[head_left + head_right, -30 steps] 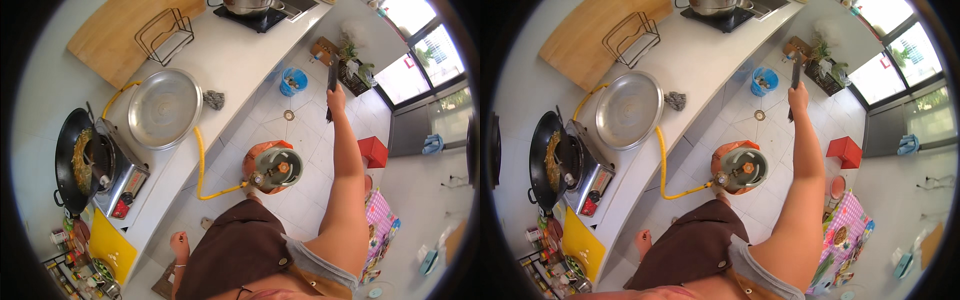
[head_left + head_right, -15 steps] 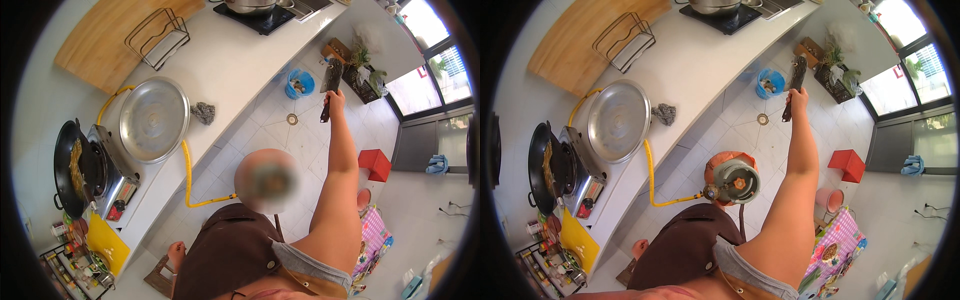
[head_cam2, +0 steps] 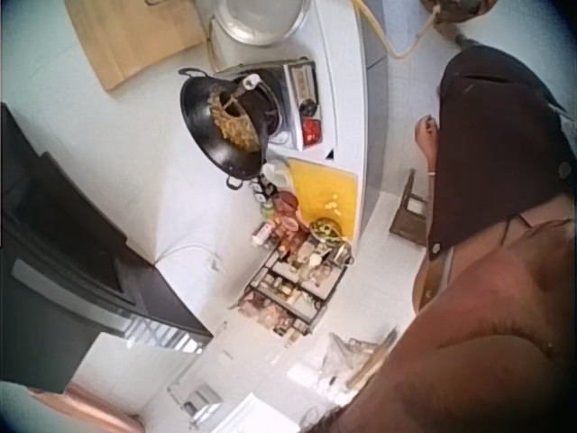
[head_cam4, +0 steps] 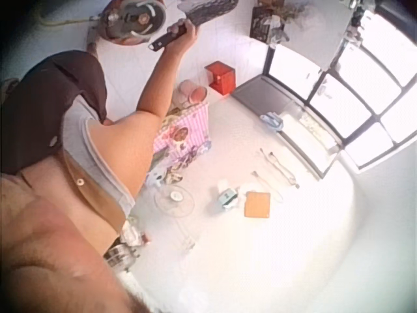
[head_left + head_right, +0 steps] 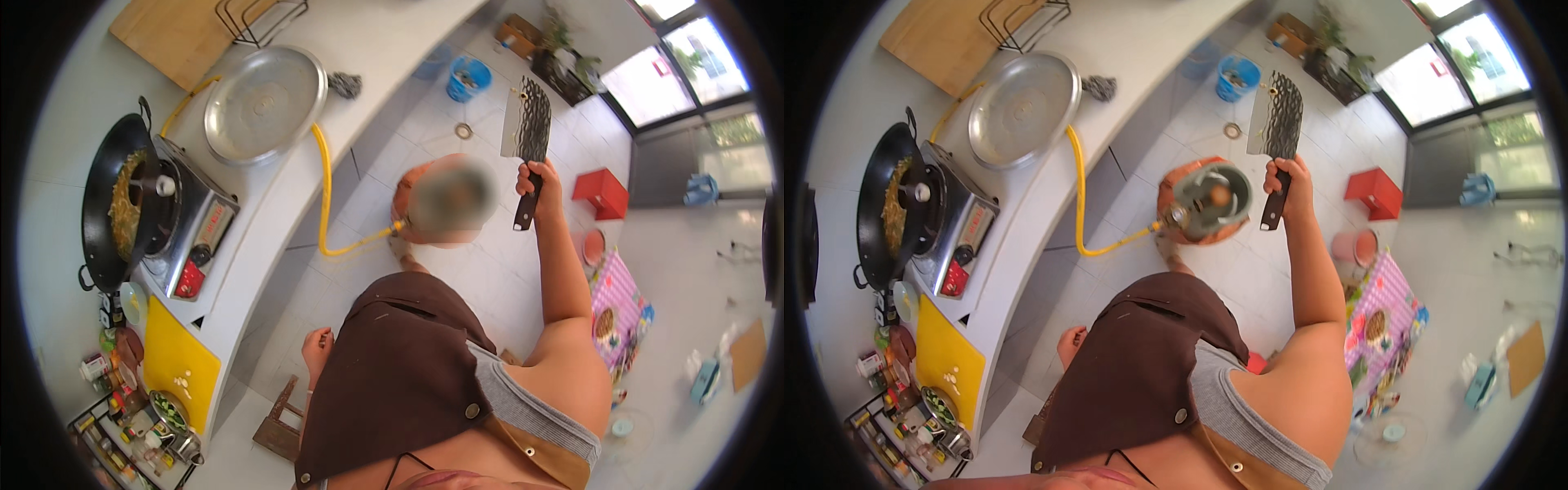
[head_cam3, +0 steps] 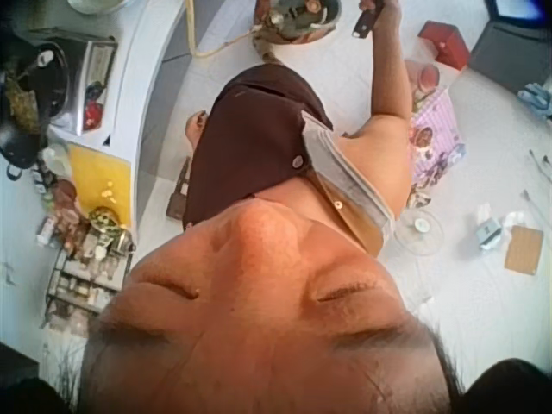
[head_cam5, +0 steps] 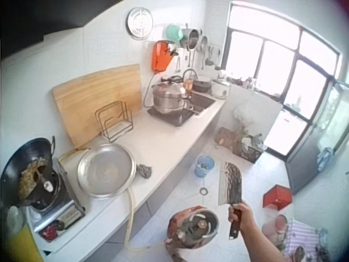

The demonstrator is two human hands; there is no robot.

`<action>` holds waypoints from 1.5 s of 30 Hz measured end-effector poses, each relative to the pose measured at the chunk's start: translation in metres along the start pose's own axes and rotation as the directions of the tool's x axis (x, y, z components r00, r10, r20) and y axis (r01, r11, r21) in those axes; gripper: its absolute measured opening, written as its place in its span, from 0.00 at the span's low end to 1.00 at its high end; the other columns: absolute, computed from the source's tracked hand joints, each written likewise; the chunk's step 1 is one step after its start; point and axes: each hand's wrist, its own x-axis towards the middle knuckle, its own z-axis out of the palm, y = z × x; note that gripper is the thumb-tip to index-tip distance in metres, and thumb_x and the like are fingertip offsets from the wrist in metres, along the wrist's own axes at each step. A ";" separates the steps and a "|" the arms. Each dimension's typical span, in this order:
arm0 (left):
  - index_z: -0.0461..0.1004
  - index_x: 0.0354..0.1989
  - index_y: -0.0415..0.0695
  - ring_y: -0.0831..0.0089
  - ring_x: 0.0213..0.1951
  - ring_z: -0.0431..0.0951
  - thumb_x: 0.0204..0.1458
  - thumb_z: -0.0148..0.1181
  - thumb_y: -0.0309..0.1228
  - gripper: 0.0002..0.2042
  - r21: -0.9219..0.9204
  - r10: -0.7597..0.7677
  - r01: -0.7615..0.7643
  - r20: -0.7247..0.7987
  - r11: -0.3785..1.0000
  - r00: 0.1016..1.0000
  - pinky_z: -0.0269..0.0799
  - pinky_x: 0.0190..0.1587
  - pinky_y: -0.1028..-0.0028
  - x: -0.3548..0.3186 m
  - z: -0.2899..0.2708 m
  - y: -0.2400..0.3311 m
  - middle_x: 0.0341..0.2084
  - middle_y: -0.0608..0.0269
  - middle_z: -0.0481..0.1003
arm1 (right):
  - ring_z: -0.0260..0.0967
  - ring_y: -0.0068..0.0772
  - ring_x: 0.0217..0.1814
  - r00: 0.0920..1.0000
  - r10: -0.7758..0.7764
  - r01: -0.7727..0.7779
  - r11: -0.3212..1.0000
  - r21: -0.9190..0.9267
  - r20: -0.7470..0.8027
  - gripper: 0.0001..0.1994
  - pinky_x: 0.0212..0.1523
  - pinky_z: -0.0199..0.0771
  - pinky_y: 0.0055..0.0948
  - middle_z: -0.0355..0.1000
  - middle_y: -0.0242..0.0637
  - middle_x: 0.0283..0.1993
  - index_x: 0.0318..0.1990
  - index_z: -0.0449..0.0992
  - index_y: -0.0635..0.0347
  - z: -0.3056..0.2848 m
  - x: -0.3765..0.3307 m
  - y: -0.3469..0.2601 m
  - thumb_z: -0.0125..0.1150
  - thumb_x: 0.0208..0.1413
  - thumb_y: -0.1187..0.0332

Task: The person turns on a gas cylinder, chops a cucumber and garlic with a cleaver on a cutting board, puts the vegetables into a bowl, and checks food cooking in a wok.

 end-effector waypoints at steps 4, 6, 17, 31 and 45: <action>0.78 0.36 0.38 0.69 0.30 0.78 0.51 0.61 0.25 0.06 0.043 0.043 -0.048 0.105 0.998 0.993 0.75 0.34 0.74 -0.020 -0.018 -0.013 0.32 0.57 0.76 | 0.58 0.25 0.16 0.995 0.018 -0.010 0.996 0.084 -0.103 0.06 0.17 0.61 0.28 0.66 0.40 0.26 0.38 0.61 0.57 -0.051 -0.132 0.005 0.50 0.55 0.75; 0.78 0.36 0.37 0.69 0.30 0.77 0.50 0.61 0.25 0.06 0.051 0.082 -0.089 0.135 0.995 0.987 0.75 0.34 0.73 -0.020 -0.025 -0.022 0.32 0.57 0.76 | 0.58 0.25 0.16 0.978 0.018 0.007 0.993 0.120 -0.209 0.06 0.17 0.61 0.28 0.66 0.40 0.26 0.38 0.61 0.56 -0.079 -0.187 0.007 0.50 0.55 0.75; 0.78 0.37 0.38 0.67 0.30 0.78 0.50 0.60 0.27 0.08 0.132 0.389 -0.464 0.377 0.876 0.841 0.74 0.35 0.70 -0.015 0.109 0.103 0.33 0.56 0.77 | 0.60 0.25 0.15 0.813 0.090 0.051 0.973 0.225 -0.575 0.05 0.15 0.65 0.28 0.66 0.37 0.24 0.36 0.63 0.56 -0.264 -0.333 0.042 0.52 0.53 0.76; 0.76 0.39 0.40 0.53 0.40 0.75 0.47 0.62 0.28 0.10 -0.321 0.690 -0.926 0.717 0.198 -0.101 0.72 0.42 0.61 -0.085 0.505 0.440 0.36 0.53 0.76 | 0.61 0.23 0.13 0.607 -0.159 0.272 0.962 0.015 -0.779 0.06 0.14 0.65 0.26 0.65 0.35 0.22 0.32 0.62 0.60 -0.477 -0.344 -0.070 0.54 0.51 0.77; 0.78 0.33 0.42 0.56 0.38 0.76 0.47 0.61 0.26 0.05 -0.677 0.787 -0.732 0.490 0.073 -0.375 0.72 0.40 0.62 -0.142 0.811 0.680 0.33 0.56 0.77 | 0.61 0.20 0.13 0.405 -0.266 0.187 0.961 -0.206 -0.875 0.03 0.15 0.63 0.24 0.65 0.30 0.19 0.32 0.69 0.62 -0.604 -0.249 -0.219 0.57 0.51 0.75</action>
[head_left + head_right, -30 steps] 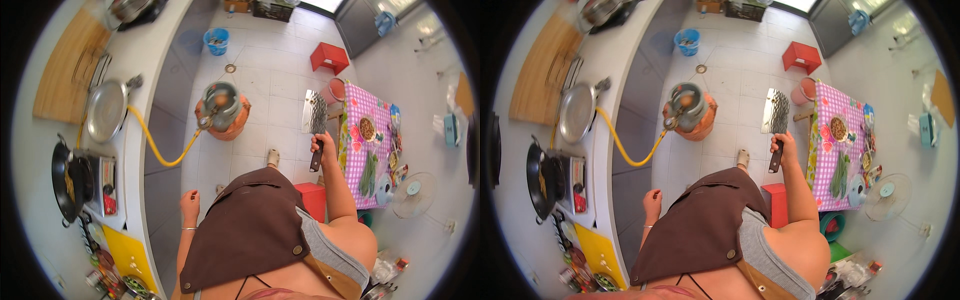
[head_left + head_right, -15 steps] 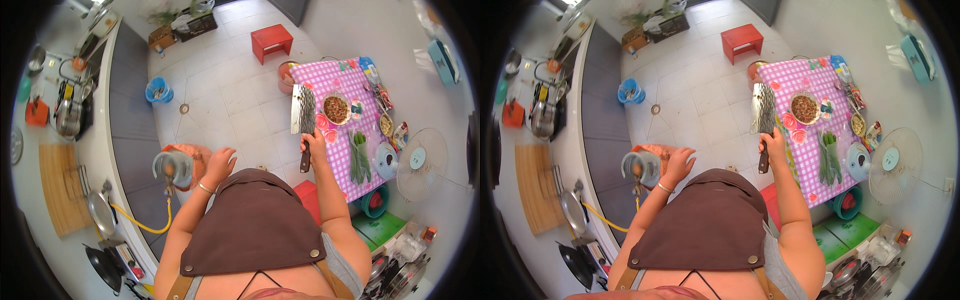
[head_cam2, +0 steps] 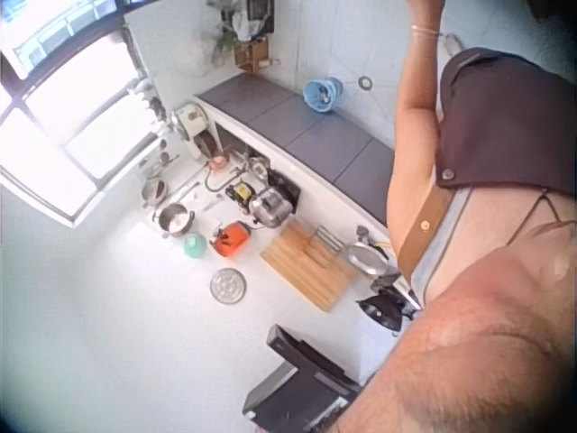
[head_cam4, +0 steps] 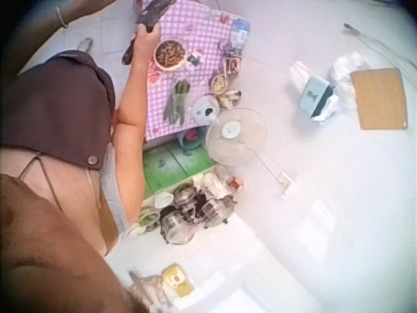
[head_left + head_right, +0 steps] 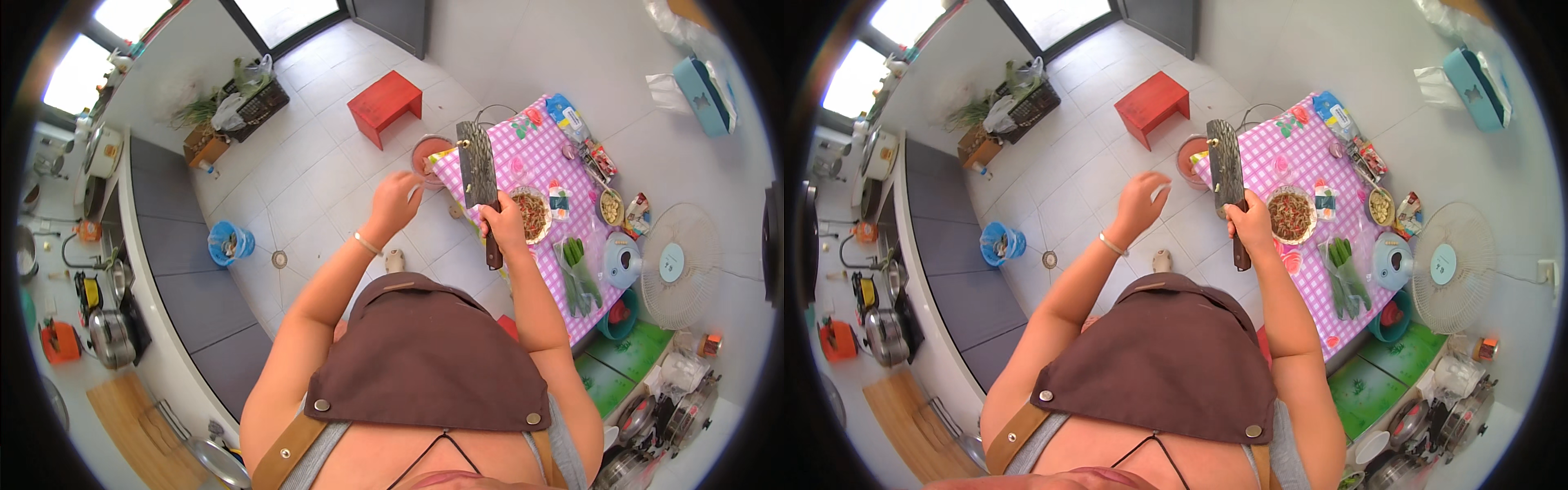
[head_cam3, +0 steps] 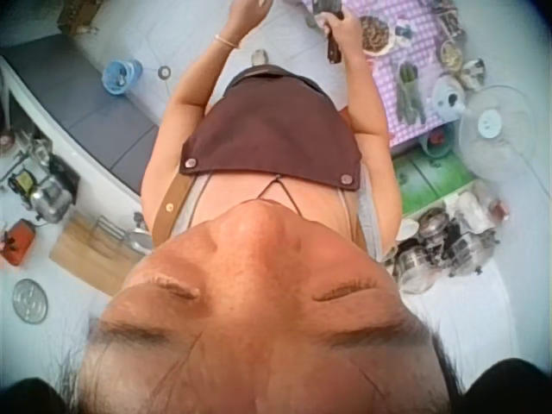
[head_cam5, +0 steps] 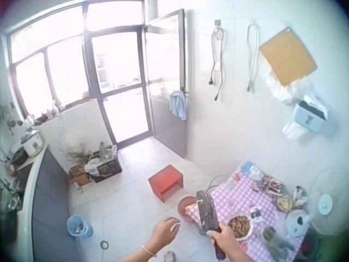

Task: The person turns on a gas cylinder, chops a cucumber and garlic with a cleaver on a cutting board, puts the vegetables into a bowl, and checks food cooking in a wok.

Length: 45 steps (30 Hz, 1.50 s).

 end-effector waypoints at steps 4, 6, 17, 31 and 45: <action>0.78 0.31 0.43 0.57 0.37 0.76 0.44 0.62 0.25 0.05 -0.067 0.211 -0.221 -0.132 0.973 0.968 0.72 0.40 0.63 0.109 0.026 -0.012 0.33 0.58 0.77 | 0.62 0.20 0.14 0.999 0.005 -0.010 0.991 -0.131 -0.043 0.04 0.16 0.62 0.24 0.64 0.29 0.17 0.31 0.69 0.64 0.004 0.037 -0.018 0.58 0.52 0.74; 0.78 0.31 0.43 0.58 0.37 0.76 0.42 0.62 0.24 0.06 -0.072 0.201 -0.212 -0.137 0.975 0.970 0.72 0.40 0.63 0.140 0.044 -0.026 0.33 0.58 0.77 | 0.62 0.20 0.14 0.999 0.001 -0.008 0.985 -0.171 -0.044 0.05 0.16 0.61 0.25 0.63 0.29 0.16 0.33 0.69 0.64 0.006 0.056 -0.020 0.58 0.53 0.74; 0.76 0.30 0.42 0.58 0.37 0.76 0.43 0.62 0.23 0.05 -0.032 0.184 -0.185 -0.019 0.982 0.983 0.72 0.40 0.64 0.218 0.117 -0.098 0.33 0.59 0.75 | 0.64 0.22 0.16 1.000 0.008 -0.004 0.982 -0.189 0.021 0.08 0.20 0.64 0.26 0.66 0.32 0.19 0.38 0.71 0.66 -0.005 0.148 -0.036 0.54 0.52 0.71; 0.76 0.46 0.42 0.54 0.52 0.70 0.45 0.59 0.23 0.17 -0.061 0.567 -0.581 0.321 0.812 0.758 0.65 0.54 0.58 0.232 0.133 -0.133 0.50 0.53 0.71 | 0.68 0.31 0.19 0.950 0.116 -0.137 0.989 -0.052 -0.290 0.08 0.20 0.70 0.32 0.69 0.40 0.22 0.33 0.68 0.68 0.019 0.186 -0.009 0.57 0.50 0.72; 0.76 0.38 0.42 0.49 0.61 0.62 0.42 0.60 0.27 0.12 0.072 0.366 -0.615 0.748 0.785 0.554 0.56 0.60 0.52 0.182 0.136 -0.212 0.61 0.45 0.62 | 0.63 0.21 0.15 0.590 0.317 0.018 0.914 0.405 -0.743 0.06 0.16 0.62 0.26 0.64 0.32 0.21 0.35 0.68 0.65 0.022 -0.010 0.047 0.56 0.52 0.73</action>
